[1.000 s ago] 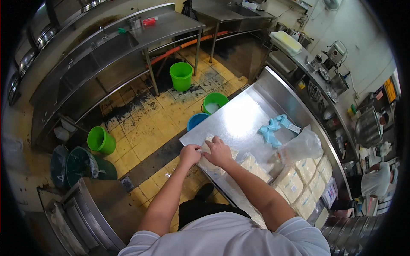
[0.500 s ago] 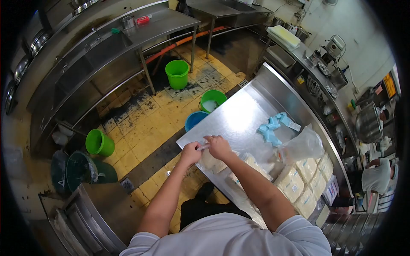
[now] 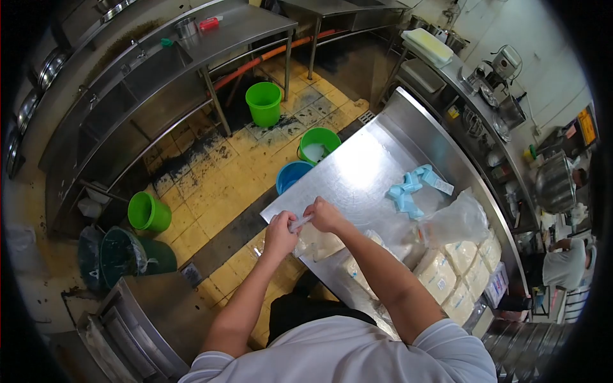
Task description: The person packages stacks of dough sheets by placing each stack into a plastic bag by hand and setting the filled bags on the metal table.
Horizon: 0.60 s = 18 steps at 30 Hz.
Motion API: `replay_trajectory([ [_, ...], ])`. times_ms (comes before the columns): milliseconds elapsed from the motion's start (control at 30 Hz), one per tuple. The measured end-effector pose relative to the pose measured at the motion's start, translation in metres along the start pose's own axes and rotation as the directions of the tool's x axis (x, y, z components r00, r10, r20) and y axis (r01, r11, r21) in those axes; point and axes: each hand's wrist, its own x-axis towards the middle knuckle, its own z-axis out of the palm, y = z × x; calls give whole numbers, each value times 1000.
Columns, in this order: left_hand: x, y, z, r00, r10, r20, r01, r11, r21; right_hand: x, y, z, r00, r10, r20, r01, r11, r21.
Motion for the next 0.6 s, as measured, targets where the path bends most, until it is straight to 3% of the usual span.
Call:
replay_trajectory([
  [33,-3,3,-1,995,90,-49,-86,993,82,2,2,1,1000,-13,2,13,1000,-11],
  [133,-11,10,-2,949,314,25,-313,932,183,5,2,-1,1000,7,27,-7,1000,-9],
  [233,-12,13,11,953,289,-96,-252,925,285,7,-3,-4,999,17,44,-18,1000,3],
  [333,-7,12,17,952,283,-120,-230,913,337,13,4,1,998,11,57,-11,1000,4],
  [600,6,3,22,973,231,-17,-211,913,350,11,3,-7,998,-2,66,1,1000,21],
])
